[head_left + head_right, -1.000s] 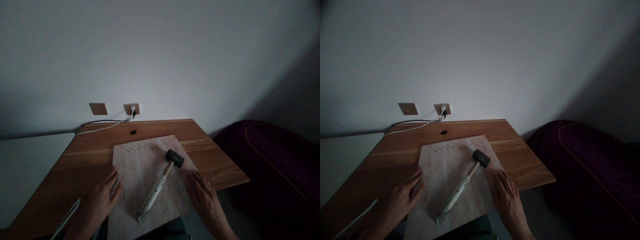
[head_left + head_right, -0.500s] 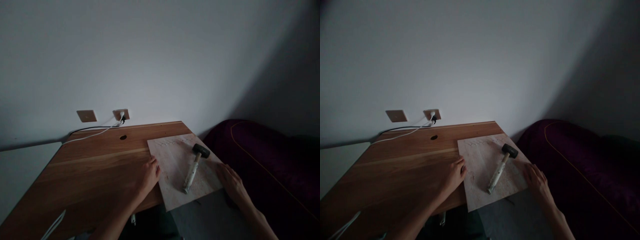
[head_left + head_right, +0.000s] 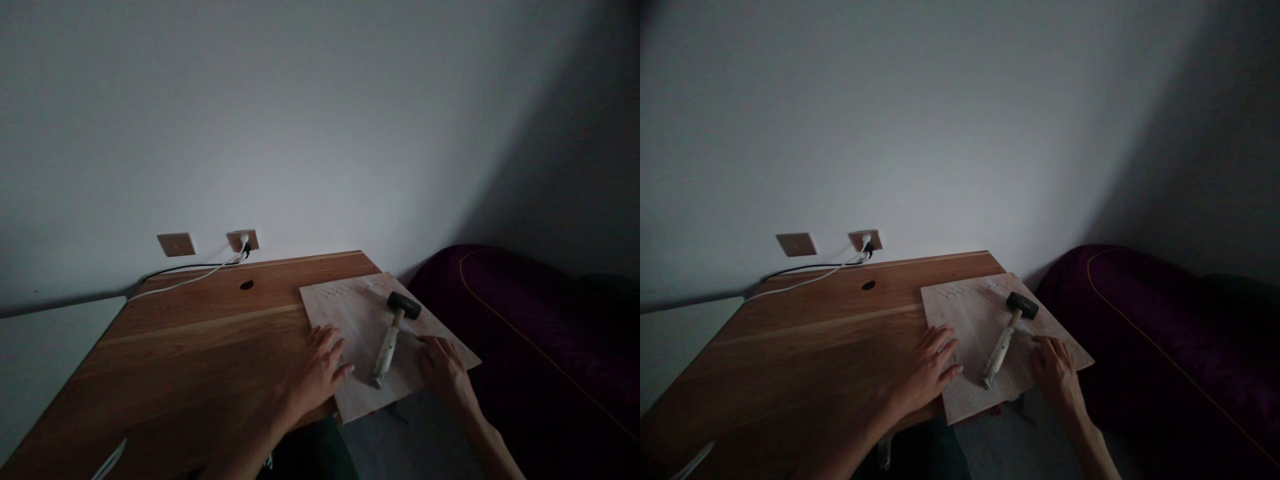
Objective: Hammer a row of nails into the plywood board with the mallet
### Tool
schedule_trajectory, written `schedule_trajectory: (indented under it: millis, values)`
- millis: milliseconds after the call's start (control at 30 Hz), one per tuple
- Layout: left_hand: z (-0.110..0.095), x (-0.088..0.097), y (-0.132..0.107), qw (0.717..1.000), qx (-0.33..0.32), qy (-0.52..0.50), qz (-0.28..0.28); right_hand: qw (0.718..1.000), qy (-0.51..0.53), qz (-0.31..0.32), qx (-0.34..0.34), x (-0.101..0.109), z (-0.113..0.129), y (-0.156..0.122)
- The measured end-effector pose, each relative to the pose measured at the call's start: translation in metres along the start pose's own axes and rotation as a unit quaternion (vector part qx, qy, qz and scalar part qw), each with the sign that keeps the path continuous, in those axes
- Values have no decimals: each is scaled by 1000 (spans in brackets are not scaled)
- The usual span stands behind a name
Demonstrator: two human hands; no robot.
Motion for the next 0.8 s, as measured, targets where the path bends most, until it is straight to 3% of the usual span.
schedule_trajectory:
  millis: [100,200,333,433,500,700,800]
  values:
    - [-15,-23,18,998,-11,38,50,994,-57,15,-87,3,-27,12]
    - [-18,-33,25,995,-12,53,78,976,-97,81,-179,1,-53,18]
    - [-17,-22,15,994,-21,68,84,975,-76,135,-158,-3,-50,19]
    - [-8,-5,-6,994,-20,75,82,984,-64,133,-99,-2,-26,10]
    - [-1,10,-28,995,-23,53,75,988,-73,136,-17,-4,4,-3]
    - [43,59,-128,996,38,43,73,990,-33,105,87,-3,89,-60]
    - [72,81,-173,995,86,33,39,985,1,120,124,4,125,-53]
Point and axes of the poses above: each hand's wrist, its own y-axis towards the middle knuckle, its own x-axis out of the back of the hand, z = x × y, the point moved 8 cm from there along y, towards the middle knuckle, and after that the axes turned 7 degrees about z, right-handed, at the moved point
